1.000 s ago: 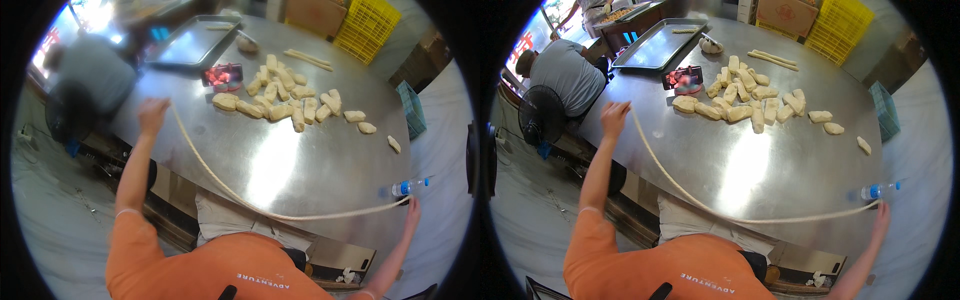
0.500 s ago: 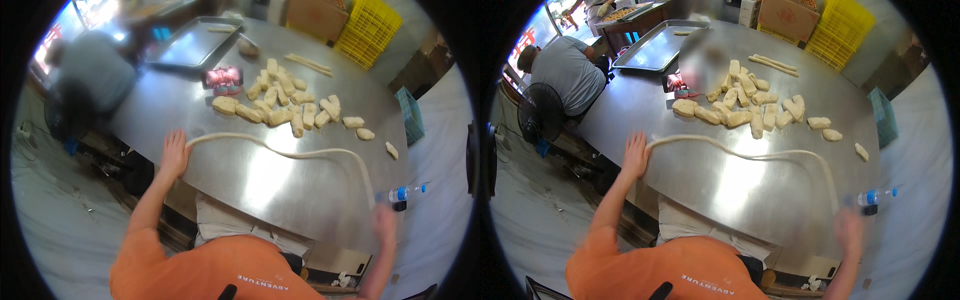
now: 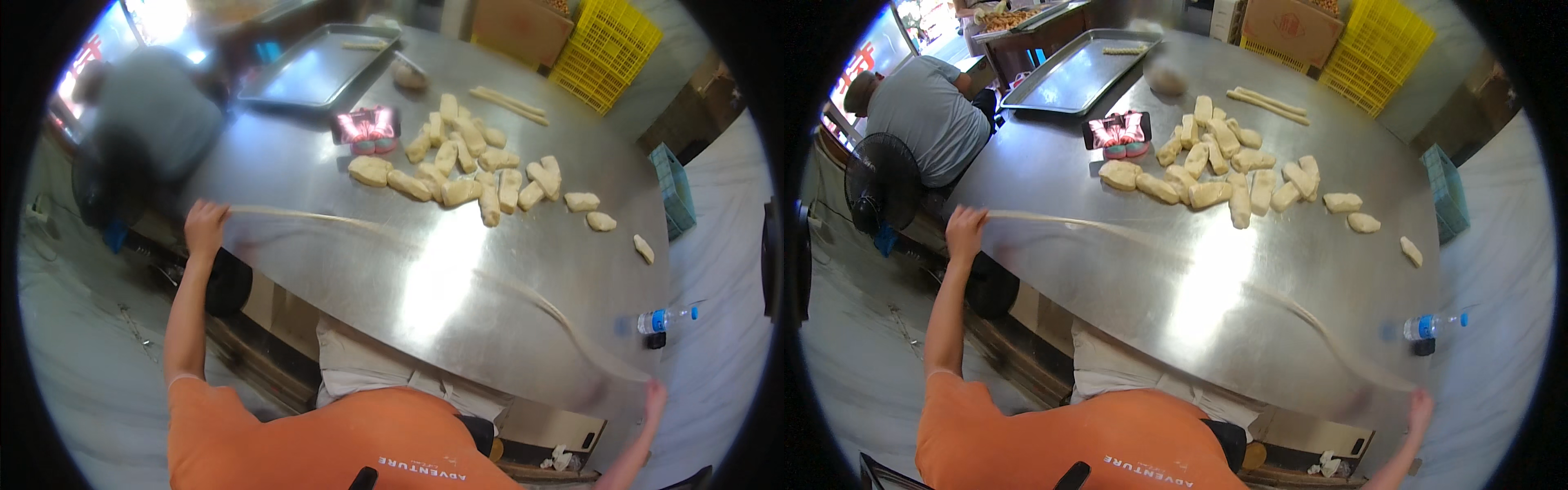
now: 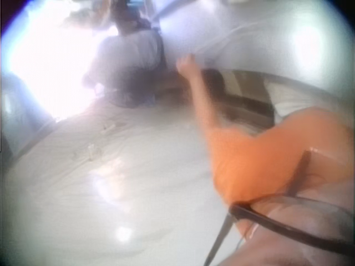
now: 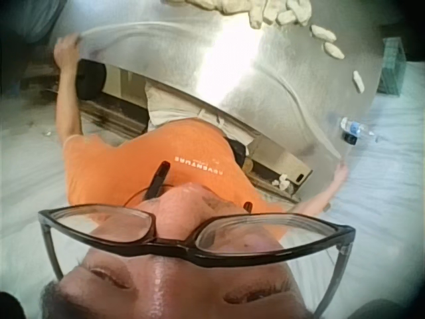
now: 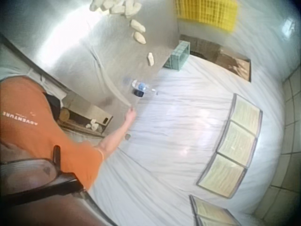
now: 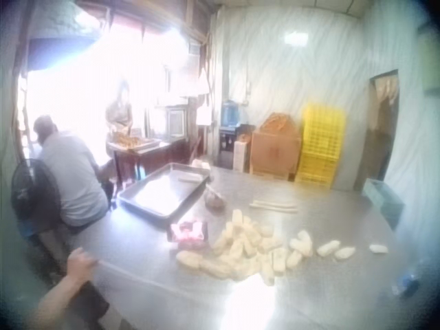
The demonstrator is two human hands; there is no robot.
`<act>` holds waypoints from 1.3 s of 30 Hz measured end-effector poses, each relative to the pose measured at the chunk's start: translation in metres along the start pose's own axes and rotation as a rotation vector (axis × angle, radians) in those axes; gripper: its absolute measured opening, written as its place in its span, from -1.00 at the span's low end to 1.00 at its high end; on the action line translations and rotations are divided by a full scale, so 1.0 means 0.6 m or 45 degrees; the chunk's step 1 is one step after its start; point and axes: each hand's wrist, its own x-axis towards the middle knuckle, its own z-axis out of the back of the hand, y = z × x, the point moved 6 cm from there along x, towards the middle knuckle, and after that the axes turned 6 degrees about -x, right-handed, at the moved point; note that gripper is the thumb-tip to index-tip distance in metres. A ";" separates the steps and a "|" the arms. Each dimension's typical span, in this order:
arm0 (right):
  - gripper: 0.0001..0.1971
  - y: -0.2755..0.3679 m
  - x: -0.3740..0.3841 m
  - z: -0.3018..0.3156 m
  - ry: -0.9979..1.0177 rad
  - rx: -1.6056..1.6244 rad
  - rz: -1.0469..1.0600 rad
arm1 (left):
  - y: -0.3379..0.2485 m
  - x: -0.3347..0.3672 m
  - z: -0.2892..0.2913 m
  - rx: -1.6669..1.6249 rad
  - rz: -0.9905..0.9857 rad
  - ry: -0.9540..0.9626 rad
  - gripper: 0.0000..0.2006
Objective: The person rolls, stretches, and braids strips of dough by hand on a stainless steel table.
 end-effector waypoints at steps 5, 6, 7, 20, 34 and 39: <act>-0.53 0.361 0.097 0.207 -0.451 0.414 0.192 | -0.113 0.113 -0.088 -0.223 0.130 -0.145 -0.86; -0.55 0.414 0.103 0.199 -0.405 0.364 0.267 | -0.109 0.097 -0.130 -0.259 0.134 -0.115 -0.85; -0.59 0.446 0.062 0.179 -0.297 0.223 0.305 | -0.148 0.086 -0.133 -0.320 -0.010 -0.090 -0.84; -0.71 0.638 -0.189 0.245 -0.047 0.051 0.937 | -0.339 -0.142 0.001 -0.125 -0.139 0.277 -0.56; -0.63 -0.051 -0.007 0.058 -0.086 -0.106 -0.212 | 0.040 -0.015 0.017 -0.126 0.070 0.081 -0.84; -0.62 0.351 0.087 0.272 -0.683 0.490 0.211 | -0.108 0.136 -0.057 -0.331 0.097 -0.210 -0.83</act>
